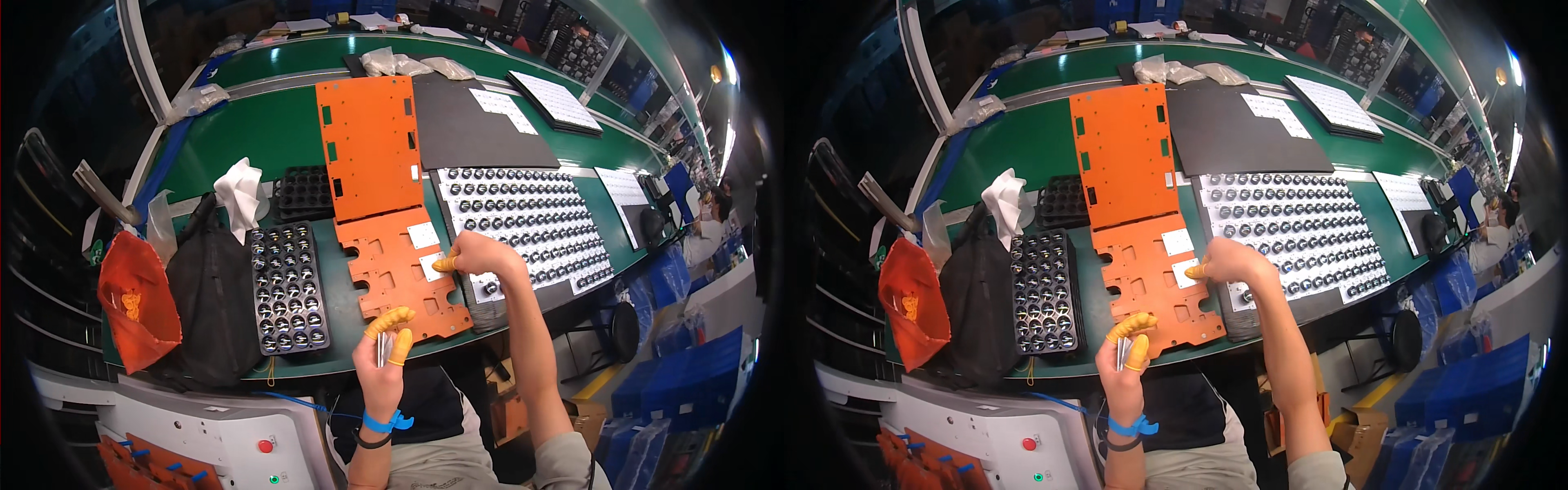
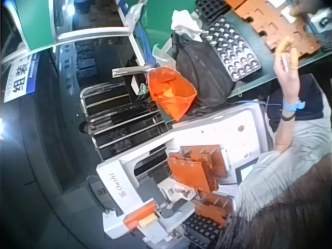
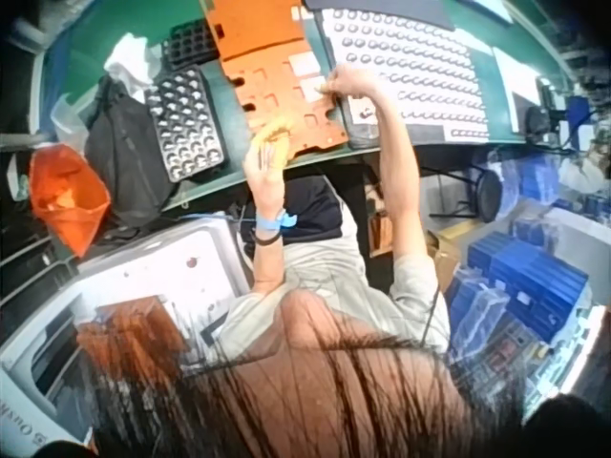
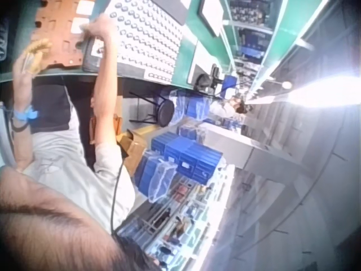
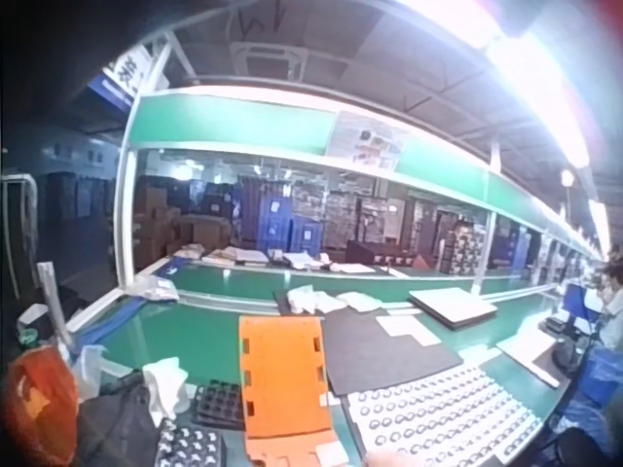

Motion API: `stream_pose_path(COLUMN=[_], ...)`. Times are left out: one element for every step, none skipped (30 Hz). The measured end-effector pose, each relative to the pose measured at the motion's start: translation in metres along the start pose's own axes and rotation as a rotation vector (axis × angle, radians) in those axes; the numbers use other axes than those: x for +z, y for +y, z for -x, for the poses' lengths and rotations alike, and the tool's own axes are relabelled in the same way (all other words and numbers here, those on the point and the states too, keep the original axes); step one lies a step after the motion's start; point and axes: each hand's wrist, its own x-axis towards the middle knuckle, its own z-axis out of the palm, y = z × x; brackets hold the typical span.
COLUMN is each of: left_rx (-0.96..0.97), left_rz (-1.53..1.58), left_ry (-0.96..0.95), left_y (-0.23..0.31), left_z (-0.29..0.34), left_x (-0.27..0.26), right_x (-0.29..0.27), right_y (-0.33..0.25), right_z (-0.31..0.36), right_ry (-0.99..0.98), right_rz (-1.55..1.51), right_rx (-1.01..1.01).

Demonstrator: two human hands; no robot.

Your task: The person places small white rectangular components into an orange plastic jig on a green workbench. They then move the jig to a white Oushi machine, press a button to operate it, and return the jig to the workbench. The person repeats this process, handling the components and jig with yellow finger cots.

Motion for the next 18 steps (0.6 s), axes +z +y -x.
stream_pose_path(left_rx=[-0.028,-0.051,-0.074,-0.094,-0.092,-0.088,-0.080,-0.068,-0.058,-0.047,-0.042,-0.039,-0.029,-0.004,0.022,0.056,0.065,0.074], left_rz=[0.058,0.105,0.152,0.200,0.236,0.273,0.308,0.339,0.370,0.401,0.440,0.481,0.516,0.551,0.587,0.615,0.618,0.610], left_ry=[0.018,0.019,0.022,0.020,0.013,0.006,0.009,0.015,0.025,0.036,0.031,0.011,-0.003,-0.022,-0.042,-0.052,-0.052,-0.035], left_y=[0.001,0.000,-0.002,-0.003,-0.002,-0.001,0.000,0.002,0.005,0.006,0.006,0.007,0.008,0.007,0.004,0.002,0.002,0.001], left_z=[0.000,0.002,0.004,0.005,0.006,0.007,0.008,0.010,0.011,0.012,0.013,0.014,0.014,0.015,0.016,0.017,0.019,0.021], left_x=[-0.002,-0.005,-0.011,-0.014,-0.015,-0.016,-0.018,-0.018,-0.019,-0.019,-0.019,-0.016,-0.016,-0.018,-0.020,-0.024,-0.025,-0.025], right_x=[-0.009,-0.015,-0.019,-0.024,-0.027,-0.026,-0.022,-0.018,-0.018,-0.014,-0.010,-0.008,-0.006,-0.003,0.001,0.009,0.012,0.017], right_y=[-0.014,-0.025,-0.033,-0.039,-0.042,-0.042,-0.043,-0.045,-0.059,-0.066,-0.071,-0.075,-0.083,-0.094,-0.106,-0.122,-0.137,-0.153], right_z=[0.004,0.007,0.009,0.010,0.009,0.008,0.006,0.004,0.015,0.019,0.022,0.029,0.032,0.033,0.032,0.029,0.031,0.031], right_ry=[-0.040,-0.038,-0.037,-0.030,-0.054,0.008,0.066,0.125,0.164,0.215,0.266,0.325,0.375,0.447,0.515,0.574,0.644,0.714], right_rz=[0.016,0.049,0.083,0.117,0.182,0.272,0.365,0.457,0.479,0.519,0.559,0.596,0.585,0.480,0.373,0.257,0.250,0.242], right_rx=[0.081,0.098,0.114,0.130,0.140,0.117,0.085,0.051,0.066,0.041,0.015,-0.001,-0.054,-0.183,-0.310,-0.449,-0.527,-0.606])
